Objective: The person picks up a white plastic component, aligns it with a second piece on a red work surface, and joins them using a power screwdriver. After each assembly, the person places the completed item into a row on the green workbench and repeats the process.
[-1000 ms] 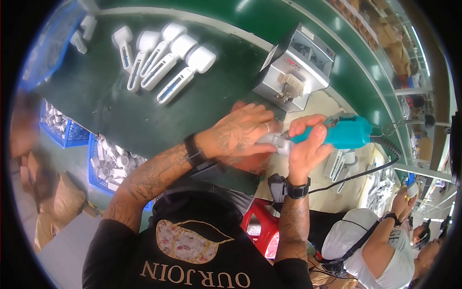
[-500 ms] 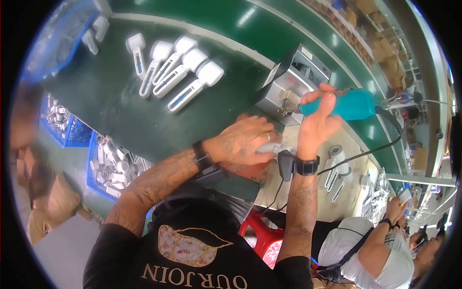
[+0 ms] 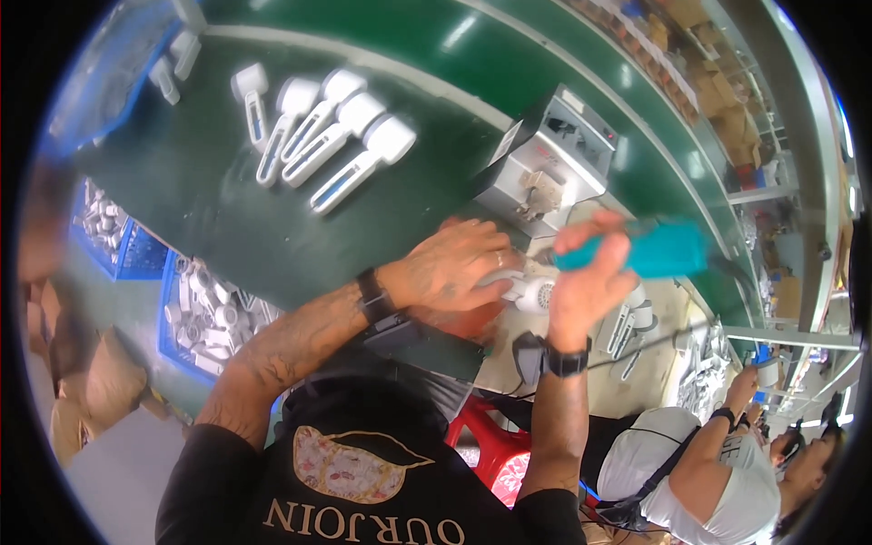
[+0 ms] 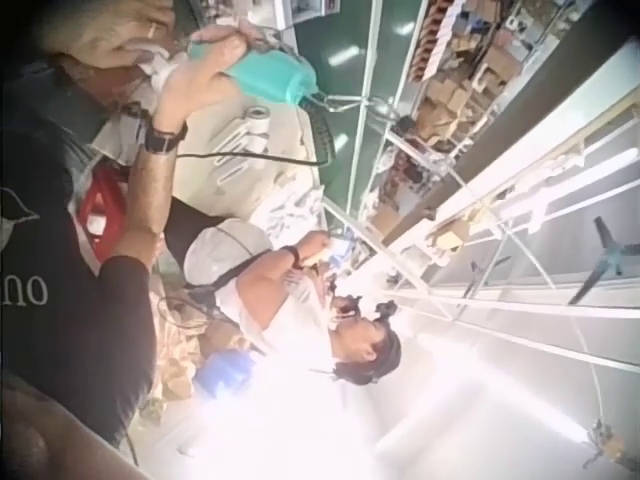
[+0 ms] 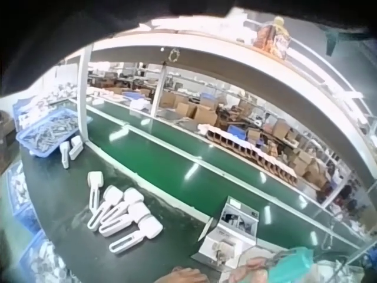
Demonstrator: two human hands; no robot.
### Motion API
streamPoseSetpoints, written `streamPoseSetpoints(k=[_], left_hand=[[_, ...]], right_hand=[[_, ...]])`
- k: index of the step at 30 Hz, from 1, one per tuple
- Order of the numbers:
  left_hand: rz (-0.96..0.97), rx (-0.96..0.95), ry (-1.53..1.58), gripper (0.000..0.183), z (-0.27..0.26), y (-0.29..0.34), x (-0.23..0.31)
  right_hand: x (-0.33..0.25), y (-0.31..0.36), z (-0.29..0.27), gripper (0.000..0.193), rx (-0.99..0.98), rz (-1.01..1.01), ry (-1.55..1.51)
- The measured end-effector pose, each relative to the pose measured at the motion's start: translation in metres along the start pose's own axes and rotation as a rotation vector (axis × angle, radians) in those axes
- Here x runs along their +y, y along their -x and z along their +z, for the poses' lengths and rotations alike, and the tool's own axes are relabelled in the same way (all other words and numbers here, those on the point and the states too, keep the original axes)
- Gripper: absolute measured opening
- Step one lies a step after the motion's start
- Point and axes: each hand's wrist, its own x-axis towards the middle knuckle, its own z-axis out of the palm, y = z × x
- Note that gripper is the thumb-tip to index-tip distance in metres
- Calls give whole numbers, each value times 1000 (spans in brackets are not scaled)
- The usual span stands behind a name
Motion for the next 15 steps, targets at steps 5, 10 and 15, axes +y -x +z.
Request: streamPoseSetpoints(k=[5, 10, 15], left_hand=[[72, 11, 9, 30, -1, -5, 3], [23, -34, -36, 26, 0, -3, 2], [2, -48, -18, 27, -2, -3, 4]], right_hand=[[-8, 32, -30, 53, -67, -50, -75], [-4, 41, -29, 59, -54, -77, -36], [2, 41, -31, 56, -55, -62, -30]])
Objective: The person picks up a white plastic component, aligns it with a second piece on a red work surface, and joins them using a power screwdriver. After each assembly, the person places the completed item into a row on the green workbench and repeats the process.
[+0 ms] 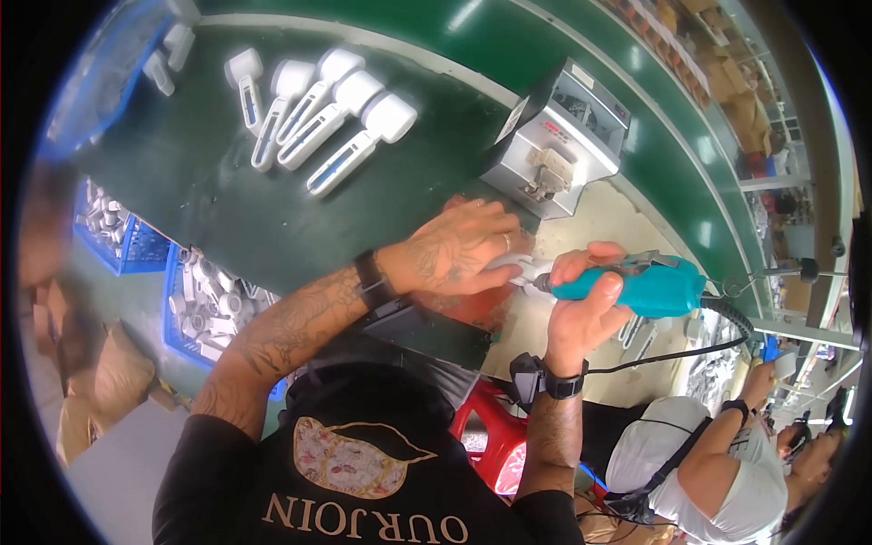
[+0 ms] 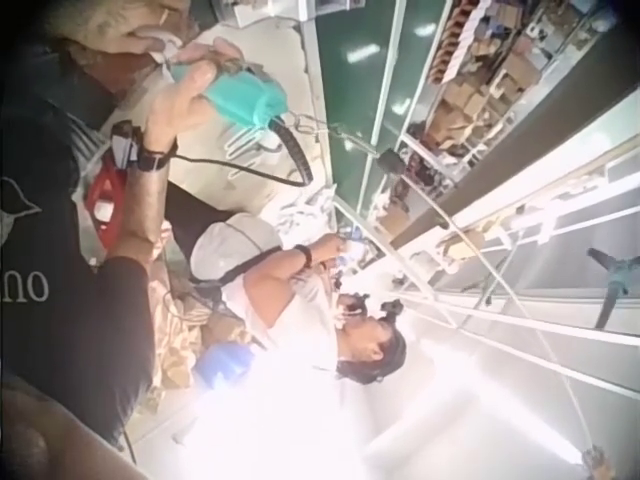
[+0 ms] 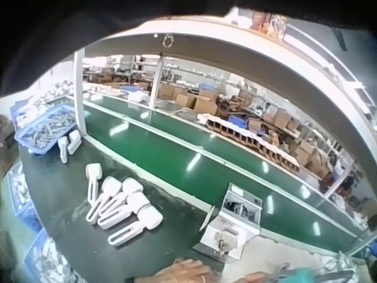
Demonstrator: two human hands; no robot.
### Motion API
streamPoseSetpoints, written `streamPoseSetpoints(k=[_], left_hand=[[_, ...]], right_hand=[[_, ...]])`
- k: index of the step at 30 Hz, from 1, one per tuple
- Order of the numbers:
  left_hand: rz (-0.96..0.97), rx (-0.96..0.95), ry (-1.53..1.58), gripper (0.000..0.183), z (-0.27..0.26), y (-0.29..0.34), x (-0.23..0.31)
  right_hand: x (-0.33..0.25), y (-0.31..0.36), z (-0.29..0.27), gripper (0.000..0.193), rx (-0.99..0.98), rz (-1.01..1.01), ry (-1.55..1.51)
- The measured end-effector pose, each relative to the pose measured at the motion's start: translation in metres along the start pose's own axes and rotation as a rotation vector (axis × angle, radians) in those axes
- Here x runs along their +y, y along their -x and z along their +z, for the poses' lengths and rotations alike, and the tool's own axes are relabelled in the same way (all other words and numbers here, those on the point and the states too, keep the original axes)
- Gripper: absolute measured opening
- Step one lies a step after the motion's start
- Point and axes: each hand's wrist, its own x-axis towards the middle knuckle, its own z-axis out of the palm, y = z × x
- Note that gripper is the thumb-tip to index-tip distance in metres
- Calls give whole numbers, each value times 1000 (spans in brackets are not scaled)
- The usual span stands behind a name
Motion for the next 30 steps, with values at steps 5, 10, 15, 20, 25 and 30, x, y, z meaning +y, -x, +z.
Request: streamPoseSetpoints(k=[5, 10, 15, 20, 25, 30], left_hand=[[26, 8, -16, 26, 2, -1, 2], [58, 36, -35, 28, 5, -2, -2], [88, 32, -34, 29, 0, -4, -3], [103, 75, -41, 29, 3, -1, -4], [174, 47, -7, 31, -7, 12, 11], [232, 61, -79, 31, -19, 49, 39]], right_hand=[[8, 4, -1, 52, 23, 24, -38], [14, 4, 1, 47, -13, -4, -111], [11, 5, 6, 45, 3, 44, -122], [14, 14, 7, 47, 55, 30, -107], [-11, 28, 1, 54, 53, 126, -95], [-44, 40, -9, 60, 140, 52, -263]])
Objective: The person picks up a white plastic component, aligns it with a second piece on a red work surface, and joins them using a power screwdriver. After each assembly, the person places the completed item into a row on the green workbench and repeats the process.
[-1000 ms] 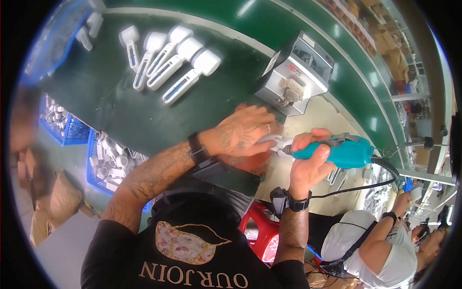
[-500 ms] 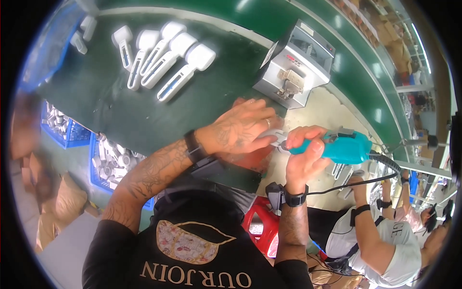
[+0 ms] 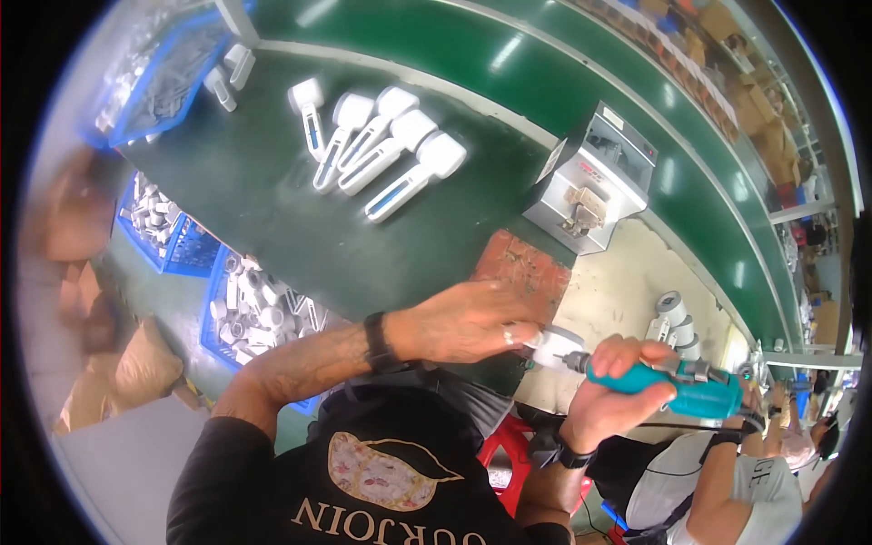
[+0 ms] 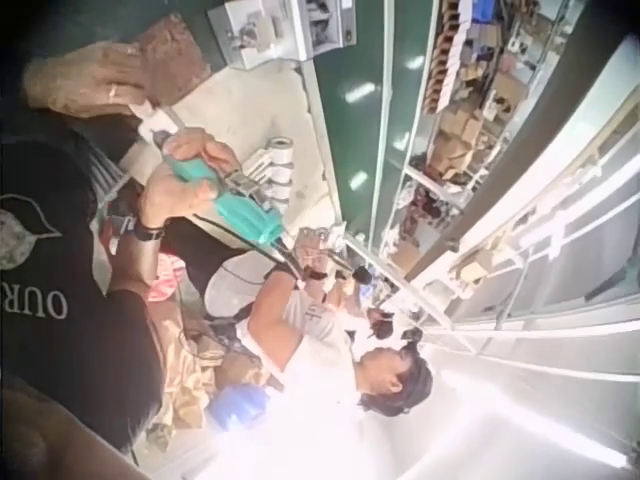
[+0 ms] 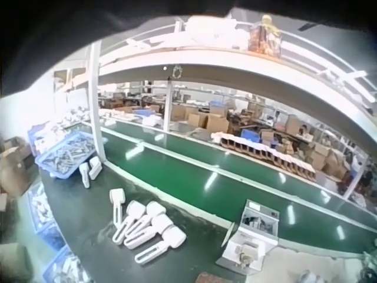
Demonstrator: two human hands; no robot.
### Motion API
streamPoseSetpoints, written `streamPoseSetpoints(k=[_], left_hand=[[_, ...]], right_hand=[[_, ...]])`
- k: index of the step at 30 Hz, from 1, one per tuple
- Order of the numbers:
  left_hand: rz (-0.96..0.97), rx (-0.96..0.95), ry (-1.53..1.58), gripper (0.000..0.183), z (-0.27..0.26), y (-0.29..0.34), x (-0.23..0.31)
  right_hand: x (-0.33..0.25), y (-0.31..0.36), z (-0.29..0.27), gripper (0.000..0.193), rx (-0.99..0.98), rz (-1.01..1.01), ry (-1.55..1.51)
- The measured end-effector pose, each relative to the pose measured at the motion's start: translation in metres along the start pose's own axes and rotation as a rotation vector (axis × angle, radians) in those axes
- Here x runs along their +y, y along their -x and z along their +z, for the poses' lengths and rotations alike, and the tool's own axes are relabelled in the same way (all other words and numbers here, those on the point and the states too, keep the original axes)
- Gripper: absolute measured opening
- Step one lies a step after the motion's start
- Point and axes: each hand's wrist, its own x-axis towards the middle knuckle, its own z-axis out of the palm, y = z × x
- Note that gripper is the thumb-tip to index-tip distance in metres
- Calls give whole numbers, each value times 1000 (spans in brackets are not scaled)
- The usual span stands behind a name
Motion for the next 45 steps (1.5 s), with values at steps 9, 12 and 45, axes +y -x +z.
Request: streamPoseSetpoints(k=[9, 12, 45], left_hand=[[-520, 351, -435, 26, -39, 32, -66], [-426, 276, -498, 28, -43, -24, -30], [-189, -24, 161, 29, 29, -56, -14]], right_hand=[[-12, 36, -32, 70, 140, 26, 260], [-17, 41, -45, 72, 118, 93, 235], [8, 21, -55, 64, 94, 91, 308]])
